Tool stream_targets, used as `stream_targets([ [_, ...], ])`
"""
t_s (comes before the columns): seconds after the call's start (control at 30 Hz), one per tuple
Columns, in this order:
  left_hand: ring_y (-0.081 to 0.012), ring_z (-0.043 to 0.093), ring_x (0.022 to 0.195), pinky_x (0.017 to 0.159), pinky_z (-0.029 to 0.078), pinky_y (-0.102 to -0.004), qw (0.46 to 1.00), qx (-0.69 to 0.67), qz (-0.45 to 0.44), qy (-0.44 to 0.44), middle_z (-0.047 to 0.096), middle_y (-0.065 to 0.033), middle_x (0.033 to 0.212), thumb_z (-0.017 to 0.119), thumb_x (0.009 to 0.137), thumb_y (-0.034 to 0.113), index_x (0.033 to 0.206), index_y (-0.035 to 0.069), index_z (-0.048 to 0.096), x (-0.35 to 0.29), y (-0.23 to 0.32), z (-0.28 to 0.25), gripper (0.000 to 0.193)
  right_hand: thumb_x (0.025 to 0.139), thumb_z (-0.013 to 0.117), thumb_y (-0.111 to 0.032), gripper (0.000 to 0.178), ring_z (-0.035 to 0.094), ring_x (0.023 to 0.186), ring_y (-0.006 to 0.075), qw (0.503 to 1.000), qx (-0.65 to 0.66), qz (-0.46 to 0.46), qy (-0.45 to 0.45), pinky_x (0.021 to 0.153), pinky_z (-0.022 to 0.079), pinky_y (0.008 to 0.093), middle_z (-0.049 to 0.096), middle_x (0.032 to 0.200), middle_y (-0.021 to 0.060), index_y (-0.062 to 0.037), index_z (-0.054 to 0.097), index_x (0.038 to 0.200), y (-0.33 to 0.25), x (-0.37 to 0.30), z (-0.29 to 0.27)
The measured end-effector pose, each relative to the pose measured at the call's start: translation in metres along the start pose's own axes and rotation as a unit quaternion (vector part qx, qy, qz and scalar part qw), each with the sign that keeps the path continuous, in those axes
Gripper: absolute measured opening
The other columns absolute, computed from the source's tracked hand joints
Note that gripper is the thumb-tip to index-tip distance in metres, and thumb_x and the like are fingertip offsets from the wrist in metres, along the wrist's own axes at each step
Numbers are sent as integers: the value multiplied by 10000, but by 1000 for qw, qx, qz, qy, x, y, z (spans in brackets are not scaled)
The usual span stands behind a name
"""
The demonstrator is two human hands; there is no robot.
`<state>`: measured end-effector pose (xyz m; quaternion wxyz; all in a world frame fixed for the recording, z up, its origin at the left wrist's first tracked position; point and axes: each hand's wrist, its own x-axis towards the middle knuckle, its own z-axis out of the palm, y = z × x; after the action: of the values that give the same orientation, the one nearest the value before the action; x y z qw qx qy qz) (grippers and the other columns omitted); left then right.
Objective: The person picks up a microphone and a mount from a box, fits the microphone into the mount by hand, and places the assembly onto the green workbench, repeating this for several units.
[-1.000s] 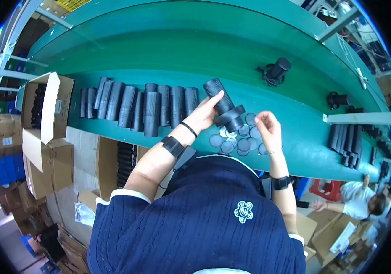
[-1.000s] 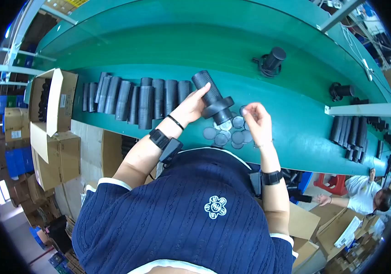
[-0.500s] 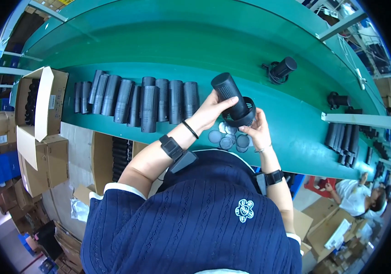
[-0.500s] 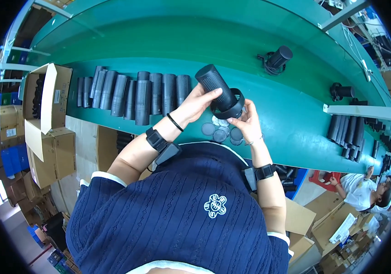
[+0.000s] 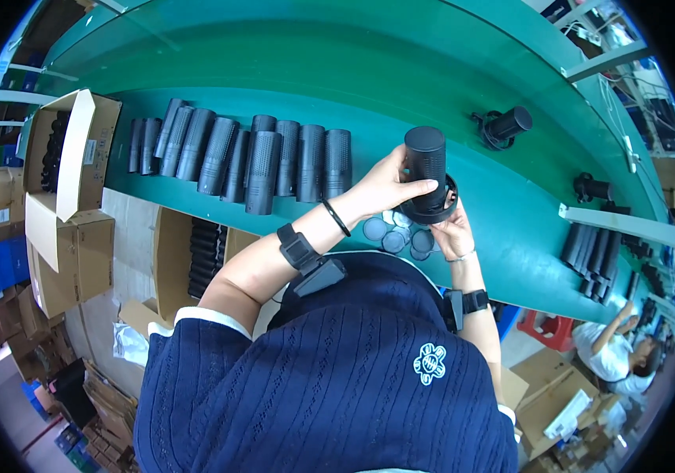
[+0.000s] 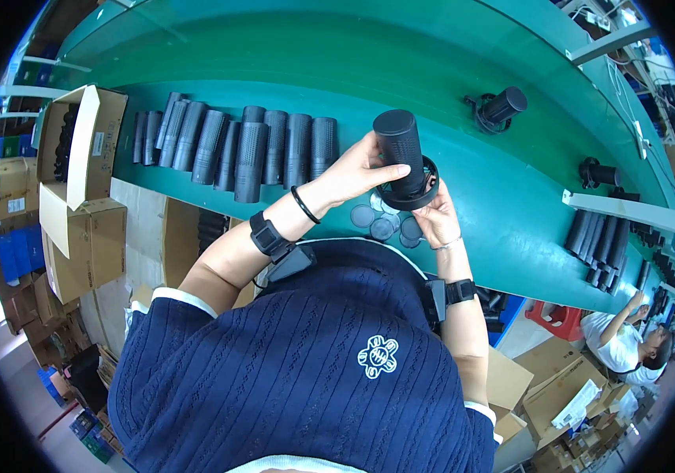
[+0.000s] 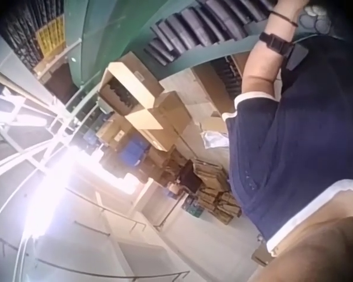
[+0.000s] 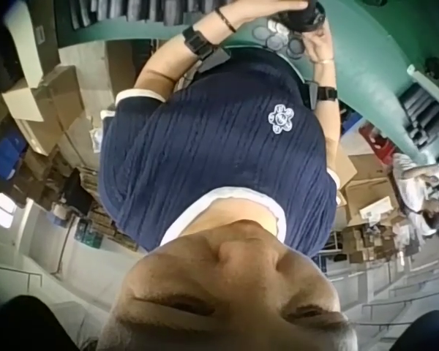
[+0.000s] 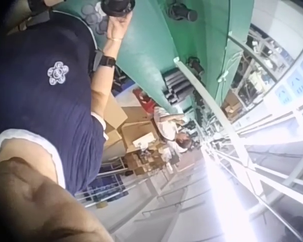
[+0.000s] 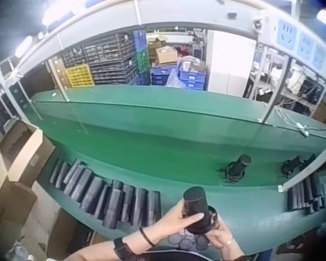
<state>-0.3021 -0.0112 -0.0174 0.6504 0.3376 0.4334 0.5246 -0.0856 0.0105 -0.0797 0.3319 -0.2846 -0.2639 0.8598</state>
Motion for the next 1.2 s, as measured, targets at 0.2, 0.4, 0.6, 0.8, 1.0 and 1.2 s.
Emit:
stream_targets([
  [0.2, -176, 539, 1054, 899, 460, -322, 996, 91, -26, 4, 524, -104, 1209, 693, 850, 229, 1310, 7, 376, 5, 0, -6, 602, 738, 697, -14, 625, 500, 1192, 259, 995, 86, 49, -18, 1004, 399, 419, 527, 1271, 91, -73, 447, 1308, 2, 0, -3],
  [0.4, -177, 555, 1004, 881, 465, -307, 992, 126, -20, 4, 531, -109, 1196, 678, 861, 278, 1316, 3, 375, 9, 0, -5, 611, 852, 584, -216, 495, 491, 1195, 317, 956, 267, 96, -70, 933, 443, 440, 515, 1279, 164, -16, 462, 1288, 14, -2, -17],
  [0.6, -196, 539, 1108, 959, 445, -340, 999, 47, -5, -14, 525, -129, 1214, 705, 839, 216, 1328, 2, 321, 12, -5, -4, 658, 926, 435, -337, 516, 518, 1154, 352, 948, 292, 124, -36, 853, 489, 443, 511, 1274, 229, 8, 445, 1309, 17, -1, -16],
  [0.8, -226, 528, 1142, 987, 429, -369, 1000, 15, 2, -21, 517, -139, 1216, 751, 792, 198, 1336, -7, 294, 16, -13, -2, 739, 930, 414, -373, 508, 581, 883, 318, 935, 315, 165, -2, 656, 492, 373, 570, 1135, 220, 16, 480, 1250, 18, 2, -10],
  [1.0, -217, 509, 1173, 1007, 416, -362, 998, 34, -9, -45, 491, -132, 1249, 714, 824, 138, 1349, -3, 263, 18, -5, 2, 706, 921, 425, -423, 506, 500, 615, 232, 931, 295, 205, -57, 504, 403, 294, 579, 913, 171, 16, 516, 1155, 23, 6, -14],
  [1.2, -219, 493, 1186, 1013, 409, -371, 997, 44, -18, -61, 471, -132, 1267, 715, 822, 139, 1369, 3, 243, 25, -7, -2, 735, 903, 493, -448, 506, 521, 633, 204, 911, 305, 256, -110, 511, 438, 284, 548, 799, 134, 17, 518, 1101, 26, 10, -18],
])
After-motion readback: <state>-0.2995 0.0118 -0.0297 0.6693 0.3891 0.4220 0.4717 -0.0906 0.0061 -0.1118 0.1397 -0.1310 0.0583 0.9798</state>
